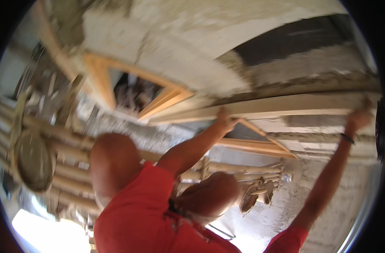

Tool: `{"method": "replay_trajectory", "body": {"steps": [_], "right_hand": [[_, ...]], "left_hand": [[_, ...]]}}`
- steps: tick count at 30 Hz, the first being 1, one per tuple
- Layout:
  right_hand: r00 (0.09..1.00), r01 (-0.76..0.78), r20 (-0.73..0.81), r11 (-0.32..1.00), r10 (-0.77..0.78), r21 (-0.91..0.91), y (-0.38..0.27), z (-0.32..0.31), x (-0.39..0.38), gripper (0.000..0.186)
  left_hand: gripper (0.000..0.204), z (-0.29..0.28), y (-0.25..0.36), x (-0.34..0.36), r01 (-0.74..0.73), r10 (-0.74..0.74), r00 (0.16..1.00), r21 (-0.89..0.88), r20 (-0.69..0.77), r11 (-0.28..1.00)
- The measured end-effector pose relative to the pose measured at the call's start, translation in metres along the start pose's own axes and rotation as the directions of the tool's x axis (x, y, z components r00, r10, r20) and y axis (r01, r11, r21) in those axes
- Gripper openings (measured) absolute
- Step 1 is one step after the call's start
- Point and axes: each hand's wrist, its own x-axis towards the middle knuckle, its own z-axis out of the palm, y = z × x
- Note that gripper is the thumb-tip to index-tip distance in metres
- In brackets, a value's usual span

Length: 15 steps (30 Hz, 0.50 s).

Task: The person levels and smooths wet plaster on a wall using a wooden board and then uses a trowel to apply more plaster to the top of a door frame.

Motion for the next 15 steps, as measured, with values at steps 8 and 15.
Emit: {"method": "replay_trajectory", "body": {"steps": [8, 15], "right_hand": [[0.996, 0.024, -0.088, 0.959, 0.001, 0.284, -0.029, 0.045, -0.135, 0.053], [0.999, -0.007, -0.039, 0.929, 0.023, 0.371, -0.033, 0.055, -0.101, 0.036]], "left_hand": [[0.046, -0.122, 0.037, 0.096, 0.053, -0.052, 0.998, 0.008, -0.039, 0.999], [0.048, -0.134, 0.065, 0.187, 0.228, -0.219, 0.965, 0.045, -0.144, 0.973]]}}
